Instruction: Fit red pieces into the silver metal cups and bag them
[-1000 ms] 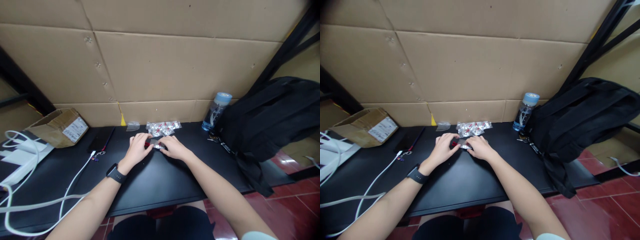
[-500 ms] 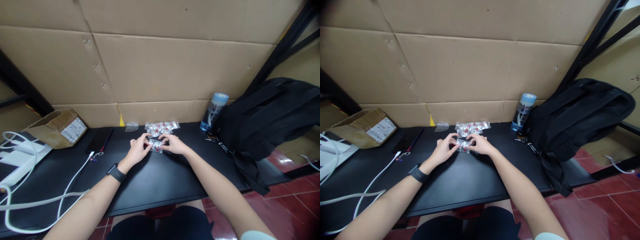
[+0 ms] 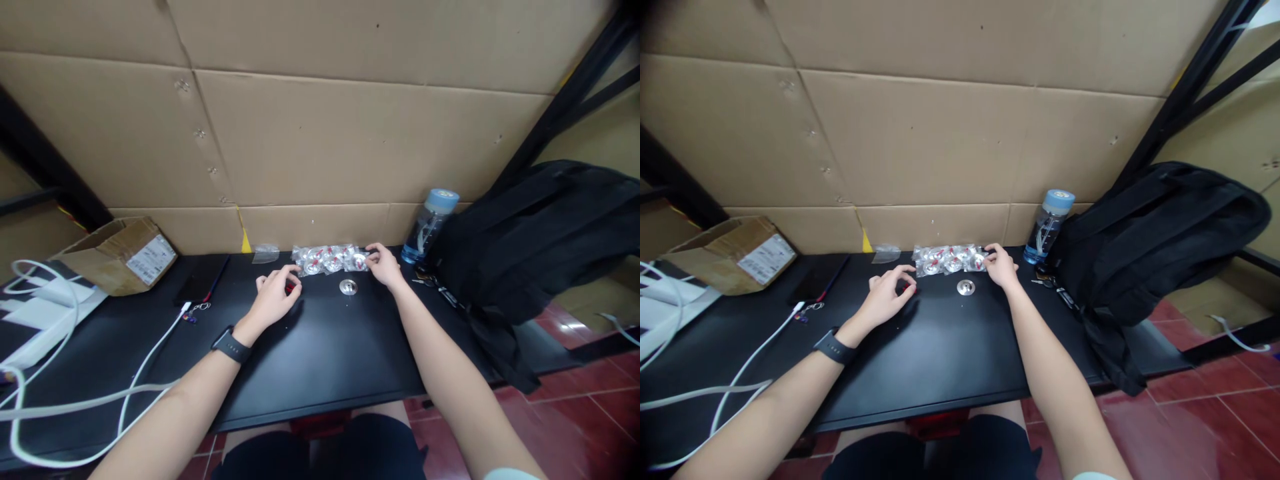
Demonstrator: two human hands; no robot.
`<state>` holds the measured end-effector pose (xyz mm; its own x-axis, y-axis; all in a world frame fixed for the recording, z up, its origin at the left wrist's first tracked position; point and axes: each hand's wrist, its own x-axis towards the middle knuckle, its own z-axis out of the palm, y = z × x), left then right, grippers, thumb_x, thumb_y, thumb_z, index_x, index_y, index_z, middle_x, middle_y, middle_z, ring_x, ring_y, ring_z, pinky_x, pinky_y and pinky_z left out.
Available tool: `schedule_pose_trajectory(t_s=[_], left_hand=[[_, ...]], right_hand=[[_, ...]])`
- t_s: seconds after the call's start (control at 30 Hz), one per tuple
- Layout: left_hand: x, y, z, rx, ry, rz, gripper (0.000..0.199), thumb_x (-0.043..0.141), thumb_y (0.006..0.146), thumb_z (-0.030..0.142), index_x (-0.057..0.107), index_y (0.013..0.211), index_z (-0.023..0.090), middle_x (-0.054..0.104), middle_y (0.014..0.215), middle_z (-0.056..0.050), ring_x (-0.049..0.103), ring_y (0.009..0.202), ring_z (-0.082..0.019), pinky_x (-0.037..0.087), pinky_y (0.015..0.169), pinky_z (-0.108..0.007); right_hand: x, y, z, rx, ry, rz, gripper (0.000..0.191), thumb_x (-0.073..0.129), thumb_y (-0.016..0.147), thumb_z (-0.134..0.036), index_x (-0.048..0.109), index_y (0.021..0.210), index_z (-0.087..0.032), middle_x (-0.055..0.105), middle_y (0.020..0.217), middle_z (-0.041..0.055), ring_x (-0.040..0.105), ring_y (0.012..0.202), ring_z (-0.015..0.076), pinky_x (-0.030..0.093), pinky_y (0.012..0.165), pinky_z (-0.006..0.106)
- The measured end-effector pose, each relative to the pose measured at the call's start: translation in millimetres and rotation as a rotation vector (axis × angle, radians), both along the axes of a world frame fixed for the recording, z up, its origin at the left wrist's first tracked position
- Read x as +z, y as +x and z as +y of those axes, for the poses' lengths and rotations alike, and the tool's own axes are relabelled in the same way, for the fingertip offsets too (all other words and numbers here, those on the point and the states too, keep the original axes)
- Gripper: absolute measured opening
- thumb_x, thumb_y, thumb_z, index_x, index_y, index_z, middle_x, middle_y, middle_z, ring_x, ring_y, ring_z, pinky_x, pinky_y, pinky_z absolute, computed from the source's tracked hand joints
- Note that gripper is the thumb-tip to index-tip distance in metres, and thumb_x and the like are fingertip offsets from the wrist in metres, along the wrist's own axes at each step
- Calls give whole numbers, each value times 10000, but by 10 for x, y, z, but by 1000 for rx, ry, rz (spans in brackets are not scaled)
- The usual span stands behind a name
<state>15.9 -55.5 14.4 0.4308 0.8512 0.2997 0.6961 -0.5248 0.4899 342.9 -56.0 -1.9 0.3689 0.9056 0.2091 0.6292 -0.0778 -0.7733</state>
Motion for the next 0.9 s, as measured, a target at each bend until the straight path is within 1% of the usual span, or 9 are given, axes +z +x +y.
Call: schedule_pose_trajectory(t_s=[0.07, 0.2, 0.33, 0.47, 0.53, 0.63, 0.7, 0.77, 0.9], left_hand=[[6, -18, 20, 74, 19, 2, 279, 548, 909, 262, 595, 1183, 286, 772, 1026, -2, 633, 1076, -253, 297, 954, -430], [17, -68, 75, 166, 53, 8, 194, 546, 892, 242, 667, 1039, 276, 771, 1016, -12, 630, 1082, -264, 323, 930, -430], [-12, -160, 151, 96, 91, 87, 186, 568, 890, 251, 705, 1012, 278, 755, 1120, -33, 595, 1172, -286, 353, 945, -432], [-82, -275, 229, -21, 50, 216, 273, 534, 945, 282, 715, 1147, 315, 733, 1212, -44, 587, 1192, -302, 373, 949, -443], [-105, -315, 257, -54, 22, 258, 287, 512, 975, 314, 719, 1172, 335, 730, 1211, -46, 591, 1169, -304, 376, 932, -443], [-105, -329, 270, -72, 9, 289, 228, 553, 967, 361, 750, 1082, 347, 733, 1158, -38, 582, 1157, -308, 366, 918, -438], [-90, -308, 256, -74, 4, 290, 180, 599, 943, 374, 756, 1021, 335, 736, 1114, -37, 582, 1141, -306, 357, 913, -433], [-75, -271, 229, -74, 2, 275, 165, 624, 930, 388, 751, 1010, 319, 735, 1093, -41, 584, 1124, -299, 349, 905, -427], [-68, -188, 169, -89, -14, 242, 156, 625, 937, 395, 737, 971, 293, 733, 1064, -36, 585, 1101, -277, 331, 891, -413]], right_hand=[[-78, 40, 36, -89, -31, -78, 300, 614, 821, -153, 593, 1097, -271, 760, 899, -12, 673, 886, 204, 365, 837, 355], [-195, -59, 106, -137, -43, -158, 138, 556, 880, -163, 605, 985, -237, 747, 915, 10, 655, 926, 216, 306, 841, 350], [-216, -131, 123, -100, -75, -290, 190, 513, 901, -143, 678, 935, -230, 730, 1012, 53, 618, 1032, 264, 324, 876, 402], [-115, -109, 56, -54, -55, -419, 236, 565, 899, -184, 767, 993, -258, 683, 1188, 105, 558, 1156, 327, 365, 920, 461], [-20, -104, 1, 39, -6, -453, 262, 567, 906, -187, 781, 1039, -259, 688, 1184, 105, 571, 1140, 309, 392, 933, 444], [114, -143, -95, 384, -18, -420, 242, 641, 891, -255, 772, 1095, -237, 719, 1075, 80, 639, 966, 231, 456, 866, 343], [157, -197, -150, 581, -105, -395, 338, 770, 805, -344, 761, 1126, -239, 729, 1038, 58, 653, 866, 204, 477, 799, 301], [159, -254, -181, 642, -175, -395, 449, 850, 714, -346, 751, 1139, -238, 730, 1039, 49, 654, 829, 193, 479, 765, 284], [115, -321, -173, 616, -209, -377, 384, 834, 698, -251, 748, 1071, -225, 725, 1017, 30, 639, 774, 156, 467, 721, 255]])
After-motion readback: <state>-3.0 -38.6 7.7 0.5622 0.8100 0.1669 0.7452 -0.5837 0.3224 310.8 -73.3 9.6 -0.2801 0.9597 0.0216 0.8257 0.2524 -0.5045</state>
